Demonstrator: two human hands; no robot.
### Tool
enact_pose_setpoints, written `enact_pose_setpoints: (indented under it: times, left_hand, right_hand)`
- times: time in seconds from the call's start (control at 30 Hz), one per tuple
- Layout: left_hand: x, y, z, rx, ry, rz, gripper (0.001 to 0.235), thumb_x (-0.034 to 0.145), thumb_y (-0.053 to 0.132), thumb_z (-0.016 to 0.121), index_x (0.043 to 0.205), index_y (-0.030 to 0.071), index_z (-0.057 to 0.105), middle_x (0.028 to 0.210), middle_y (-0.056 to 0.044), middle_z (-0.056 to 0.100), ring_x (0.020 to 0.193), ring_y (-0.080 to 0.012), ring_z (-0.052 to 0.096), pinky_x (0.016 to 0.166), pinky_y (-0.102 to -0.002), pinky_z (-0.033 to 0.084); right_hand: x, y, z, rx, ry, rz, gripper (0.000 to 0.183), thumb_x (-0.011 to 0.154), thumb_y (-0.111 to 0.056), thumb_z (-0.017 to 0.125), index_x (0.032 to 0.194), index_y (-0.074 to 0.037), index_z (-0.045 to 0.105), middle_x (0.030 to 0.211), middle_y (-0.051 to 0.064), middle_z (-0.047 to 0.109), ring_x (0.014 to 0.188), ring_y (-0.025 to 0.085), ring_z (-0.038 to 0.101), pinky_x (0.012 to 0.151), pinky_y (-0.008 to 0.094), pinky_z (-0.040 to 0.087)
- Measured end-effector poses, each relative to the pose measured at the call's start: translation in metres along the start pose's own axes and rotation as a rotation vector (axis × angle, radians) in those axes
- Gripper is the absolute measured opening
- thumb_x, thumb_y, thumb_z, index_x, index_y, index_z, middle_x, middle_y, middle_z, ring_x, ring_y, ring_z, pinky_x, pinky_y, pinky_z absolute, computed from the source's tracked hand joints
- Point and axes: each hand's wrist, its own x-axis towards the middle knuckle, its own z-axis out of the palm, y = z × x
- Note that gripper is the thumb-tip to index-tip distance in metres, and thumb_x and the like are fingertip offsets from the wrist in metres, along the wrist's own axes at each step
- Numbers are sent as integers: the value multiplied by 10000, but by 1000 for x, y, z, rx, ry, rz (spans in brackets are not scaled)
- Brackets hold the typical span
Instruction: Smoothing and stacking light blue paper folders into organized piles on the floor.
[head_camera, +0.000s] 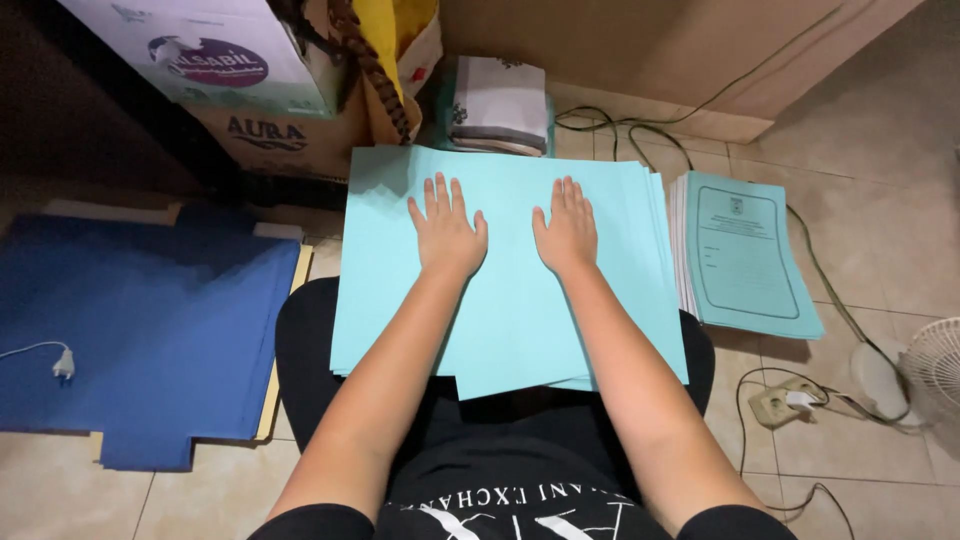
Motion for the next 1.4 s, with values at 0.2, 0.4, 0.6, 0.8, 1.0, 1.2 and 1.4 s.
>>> enact_pose_setpoints:
  times: [0.2, 0.4, 0.6, 0.8, 1.0, 1.2, 1.4]
  left_hand:
    - [-17, -18, -2, -35, 9, 5, 705, 1044, 451, 277, 1622, 46, 278, 1710, -179, 197, 1591, -320, 127, 1250, -586, 25]
    - [-22, -17, -1, -43, 54, -13, 697, 1051, 422, 297, 1607, 1, 281, 1696, -212, 208, 1584, -345, 127, 1246, -594, 32]
    - [-20, -16, -2, -27, 54, -21, 639, 1068, 348, 290, 1603, -1, 279, 1697, -202, 204, 1582, -342, 120, 1247, -595, 27]
    - [-17, -29, 8, -150, 227, 30, 525, 973, 46, 451, 1492, -24, 477, 1595, -180, 430, 1511, -321, 329, 1207, -545, 192]
    - [-9, -38, 25, -353, 427, 48, 430, 975, 35, 429, 1369, 8, 598, 1462, -156, 583, 1417, -315, 468, 1175, -537, 273]
    - [-16, -19, 3, -58, 172, 8, 509, 1039, 200, 417, 1518, 33, 449, 1620, -180, 366, 1525, -334, 252, 1209, -571, 148]
    - [5, -13, -2, 39, 36, 11, 654, 1052, 432, 307, 1625, 118, 295, 1705, -158, 216, 1577, -366, 118, 1219, -653, 35]
  right_hand:
    - [-96, 16, -16, 12, -57, -67, 660, 1082, -403, 364, 1607, -15, 267, 1695, 168, 202, 1576, 275, 161, 1293, 407, 92]
    - [-184, 52, 16, -61, -24, -148, 721, 1045, -386, 429, 1593, 37, 228, 1675, 244, 197, 1557, 343, 181, 1276, 458, 109]
    - [-187, -5, 10, 84, -121, -312, 763, 998, -302, 555, 1548, 131, 253, 1607, 367, 240, 1530, 448, 198, 1267, 511, 83]
    - [-108, -51, 36, -120, -75, -587, 695, 1033, -425, 395, 1601, -46, 264, 1671, 150, 268, 1557, 306, 216, 1273, 473, 137]
    - [-24, -92, 35, -139, -28, -543, 649, 1006, -244, 391, 1629, -124, 253, 1686, 114, 261, 1566, 289, 203, 1273, 463, 159]
    - [45, -42, 45, -19, 197, -77, 682, 1028, -446, 487, 1570, -41, 395, 1623, 203, 366, 1527, 345, 299, 1232, 499, 217]
    - [7, -2, 14, 23, 69, 53, 675, 1087, -451, 358, 1612, -34, 281, 1692, 159, 209, 1575, 277, 168, 1276, 431, 102]
